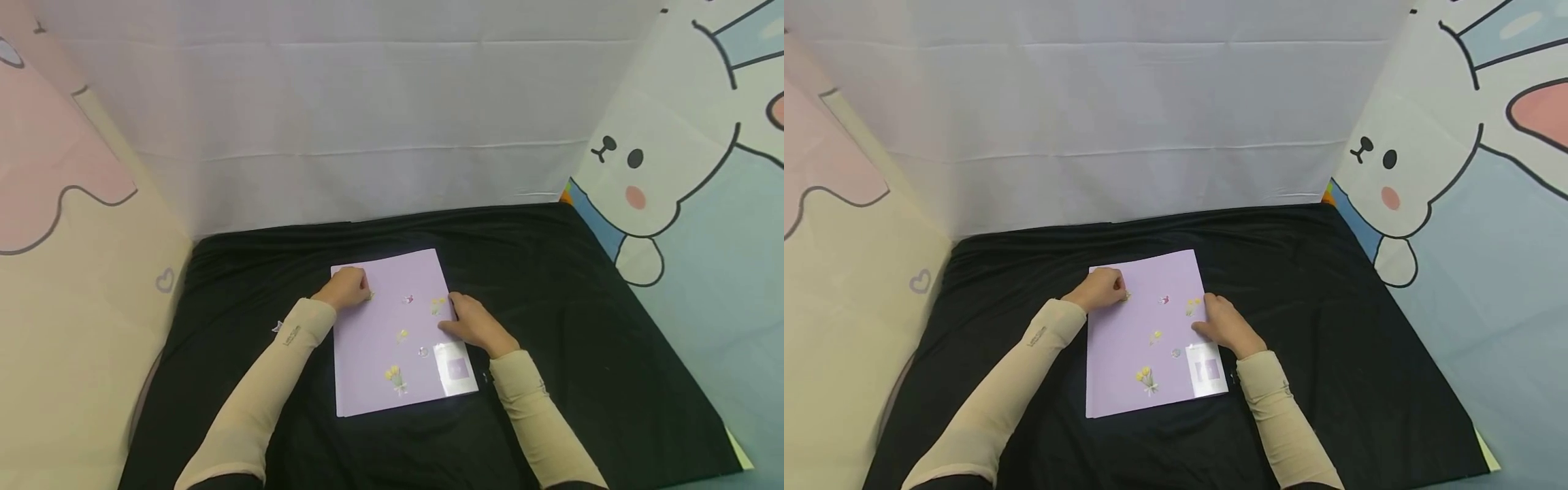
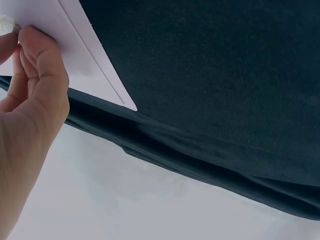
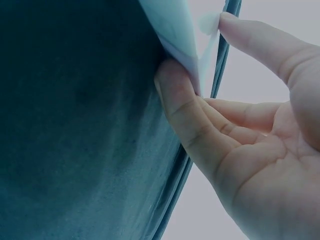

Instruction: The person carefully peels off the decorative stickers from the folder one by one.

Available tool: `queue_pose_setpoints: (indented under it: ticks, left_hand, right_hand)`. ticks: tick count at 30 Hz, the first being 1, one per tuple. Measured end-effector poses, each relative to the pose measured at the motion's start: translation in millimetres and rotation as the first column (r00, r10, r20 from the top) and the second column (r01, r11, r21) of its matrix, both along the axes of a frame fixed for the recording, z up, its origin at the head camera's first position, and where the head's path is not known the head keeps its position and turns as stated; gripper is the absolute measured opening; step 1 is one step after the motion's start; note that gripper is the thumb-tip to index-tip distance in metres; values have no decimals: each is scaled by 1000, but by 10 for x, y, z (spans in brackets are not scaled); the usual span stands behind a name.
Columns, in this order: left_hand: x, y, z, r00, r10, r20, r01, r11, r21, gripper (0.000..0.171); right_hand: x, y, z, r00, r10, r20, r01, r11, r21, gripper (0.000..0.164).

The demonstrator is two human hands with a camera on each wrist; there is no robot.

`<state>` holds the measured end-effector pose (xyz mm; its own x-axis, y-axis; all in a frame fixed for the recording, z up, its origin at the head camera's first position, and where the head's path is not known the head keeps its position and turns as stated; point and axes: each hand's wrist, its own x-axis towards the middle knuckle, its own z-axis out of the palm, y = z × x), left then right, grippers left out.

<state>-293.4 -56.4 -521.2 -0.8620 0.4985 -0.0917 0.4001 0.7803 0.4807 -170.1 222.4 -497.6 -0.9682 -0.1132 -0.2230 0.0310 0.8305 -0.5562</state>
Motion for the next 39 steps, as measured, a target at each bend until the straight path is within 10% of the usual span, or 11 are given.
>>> queue_pose_setpoints:
  ticks: [17, 39]
  left_hand:
    - [99, -328, 69, 993, 92, 71, -96, 994, 53, 13]
    - [253, -1438, 148, 960, 275, 48, -269, 957, -110, 15]
  right_hand:
    - [-29, -81, -7, 1000, 2, 8, -2, 1000, -1, 67]
    - [-3, -15, 28, 1000, 7, 0, -7, 1000, 7, 65]
